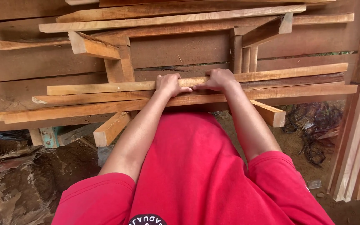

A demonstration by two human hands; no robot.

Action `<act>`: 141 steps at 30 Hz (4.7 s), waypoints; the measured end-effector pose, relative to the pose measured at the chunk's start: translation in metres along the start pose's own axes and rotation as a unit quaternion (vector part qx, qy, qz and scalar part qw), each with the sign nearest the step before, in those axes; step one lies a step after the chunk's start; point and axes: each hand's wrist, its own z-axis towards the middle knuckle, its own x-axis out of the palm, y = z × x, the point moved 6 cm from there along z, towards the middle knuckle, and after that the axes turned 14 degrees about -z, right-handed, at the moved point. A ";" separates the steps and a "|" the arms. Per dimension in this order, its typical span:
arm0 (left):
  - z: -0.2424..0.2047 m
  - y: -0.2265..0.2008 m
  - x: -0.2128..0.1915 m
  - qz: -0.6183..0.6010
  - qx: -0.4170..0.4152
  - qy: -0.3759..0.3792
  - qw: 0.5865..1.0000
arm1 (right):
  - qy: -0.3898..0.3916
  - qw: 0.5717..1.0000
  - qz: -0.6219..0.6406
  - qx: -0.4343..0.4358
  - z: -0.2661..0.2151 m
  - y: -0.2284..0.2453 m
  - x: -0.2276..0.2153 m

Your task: Sorting and arranging thin wood strips onto a wooden rack.

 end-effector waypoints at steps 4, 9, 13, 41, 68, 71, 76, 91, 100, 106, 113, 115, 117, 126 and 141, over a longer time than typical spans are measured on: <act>0.009 0.004 0.004 0.006 0.003 0.006 1.000 | -0.001 1.000 0.010 0.007 0.002 -0.004 0.002; 0.006 0.011 -0.001 -0.026 0.004 0.020 0.999 | -0.012 0.999 0.040 -0.007 -0.004 0.001 -0.003; 0.001 0.021 -0.010 -0.026 -0.014 0.015 0.999 | -0.036 0.998 0.048 -0.011 -0.012 0.014 -0.012; -0.022 0.015 -0.016 -0.018 0.071 -0.048 0.996 | -0.066 0.998 0.014 -0.020 0.004 0.011 0.002; -0.094 0.013 0.021 0.065 0.348 -0.191 0.915 | -0.083 0.996 0.018 -0.026 0.001 0.011 -0.003; -0.098 0.015 0.018 0.070 0.326 -0.193 0.923 | -0.081 0.996 0.015 -0.028 0.003 0.014 -0.002; -0.094 0.017 0.016 0.085 0.288 -0.188 0.935 | -0.082 0.996 0.010 -0.038 -0.001 0.016 -0.006; -0.092 0.000 -0.007 0.164 0.142 -0.138 0.966 | -0.031 0.998 -0.024 -0.050 0.006 0.037 -0.004; -0.095 -0.018 -0.037 0.028 0.120 -0.113 0.986 | -0.017 0.999 -0.004 -0.045 0.011 0.038 -0.010; -0.011 0.008 -0.022 -0.016 0.002 -0.167 0.986 | -0.052 0.979 0.195 -0.021 0.063 0.019 -0.009; 0.089 -0.006 -0.143 -0.122 0.051 -0.259 0.957 | -0.409 0.893 0.188 -0.003 0.122 -0.014 -0.108; 0.096 -0.013 -0.199 -0.089 0.075 -0.291 0.950 | -0.445 0.885 0.139 0.008 0.118 -0.010 -0.155; 0.110 -0.012 -0.226 0.012 0.060 -0.269 0.961 | -0.509 0.860 0.017 0.004 0.114 -0.009 -0.185; 0.159 0.000 -0.242 0.092 0.074 -0.257 0.959 | -0.399 0.912 -0.093 0.033 0.160 -0.020 -0.212; 0.028 -0.085 -0.294 0.081 0.165 -0.136 0.974 | -0.400 0.904 -0.120 -0.088 0.015 -0.023 -0.248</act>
